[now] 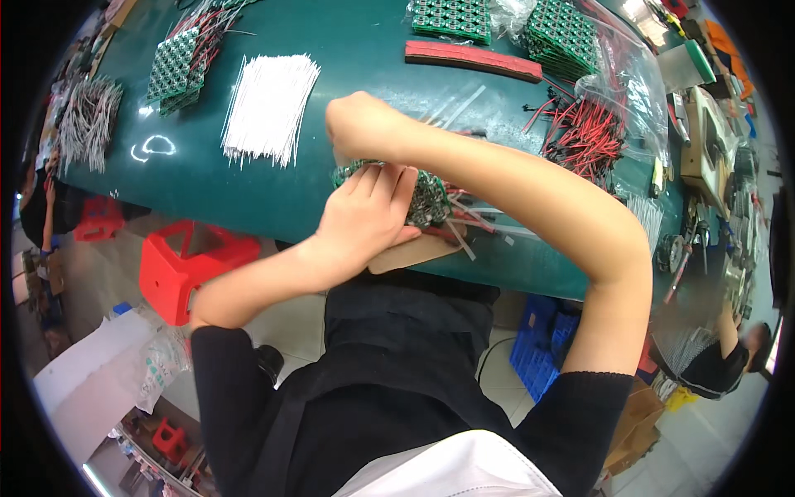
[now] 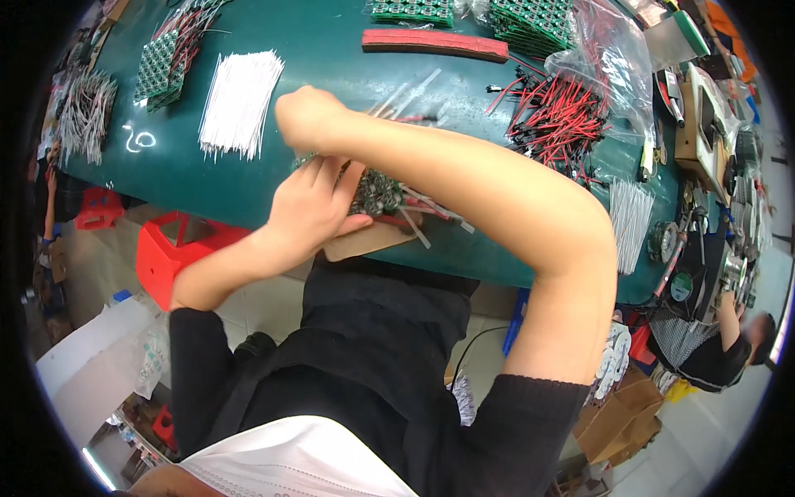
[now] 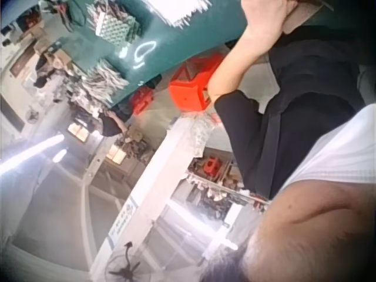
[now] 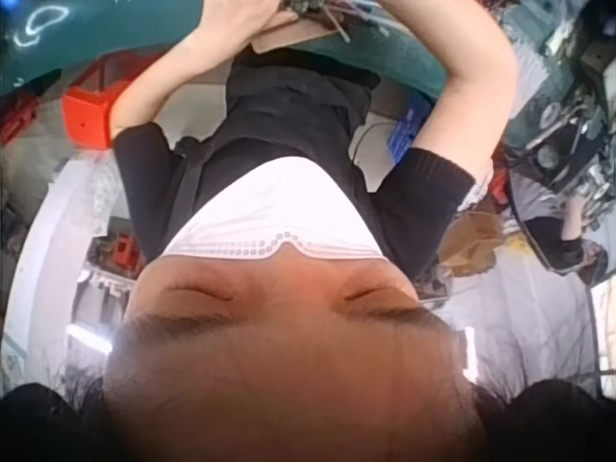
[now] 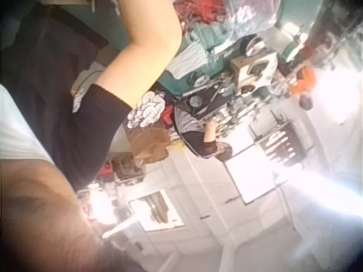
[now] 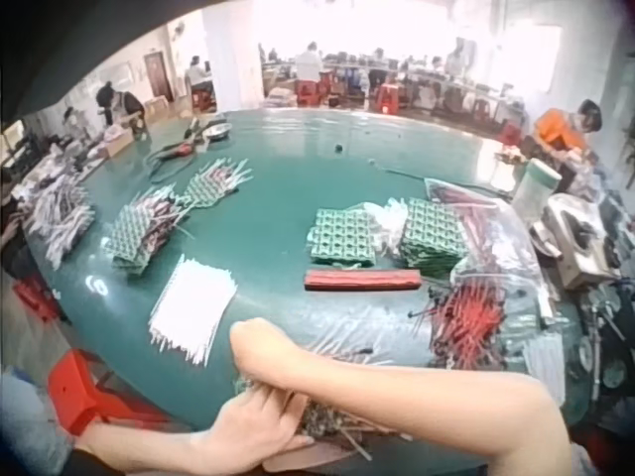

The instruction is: Inserting wires and components into a green circuit board using tweezers and hands at a factory workbench.

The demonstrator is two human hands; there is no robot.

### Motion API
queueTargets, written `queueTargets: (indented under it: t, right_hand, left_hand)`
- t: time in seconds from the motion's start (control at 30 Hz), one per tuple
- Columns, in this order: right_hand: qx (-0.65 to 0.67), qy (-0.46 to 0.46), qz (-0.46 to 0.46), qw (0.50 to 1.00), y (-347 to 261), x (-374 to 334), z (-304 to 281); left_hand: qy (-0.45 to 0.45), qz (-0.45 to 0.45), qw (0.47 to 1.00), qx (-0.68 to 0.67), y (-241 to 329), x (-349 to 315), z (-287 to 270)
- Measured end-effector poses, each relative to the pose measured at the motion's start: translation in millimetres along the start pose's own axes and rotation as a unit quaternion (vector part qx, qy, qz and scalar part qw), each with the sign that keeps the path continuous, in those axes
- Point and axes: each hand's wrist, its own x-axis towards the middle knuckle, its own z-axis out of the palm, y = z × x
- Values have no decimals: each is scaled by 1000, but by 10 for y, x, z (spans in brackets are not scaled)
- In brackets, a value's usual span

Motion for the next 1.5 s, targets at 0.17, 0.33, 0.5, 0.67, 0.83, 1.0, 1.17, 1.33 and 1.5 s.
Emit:
queueTargets:
  t: [0.17,0.33,0.5,0.67,0.83,1.0,1.17,1.33,1.5]
  right_hand:
    - [-54,-90,-66,992,-179,-39,69]
    - [-413,254,-44,873,682,-88,-449]
    - [-424,274,-33,863,1116,-24,-498]
    - [-254,342,-148,892,994,-404,-751]
    - [-307,171,-254,901,487,-1322,-632]
    - [-343,119,-240,900,535,-1351,-293]
    - [-340,115,-251,899,527,-1360,-343]
    - [-334,124,-235,904,583,-1435,-277]
    - [-355,229,-165,891,479,-1799,-354]
  left_hand:
    - [55,-161,984,48,359,43,118]
    - [65,-175,982,31,418,10,91]
    - [72,-176,982,24,401,15,106]
    - [78,-180,981,14,372,24,125]
    - [69,-181,981,12,396,18,109]
    - [87,-178,980,28,381,1,120]
    - [85,-179,980,26,369,3,134]
    - [89,-166,981,35,397,15,121]
    - [55,-172,983,-15,406,25,117]
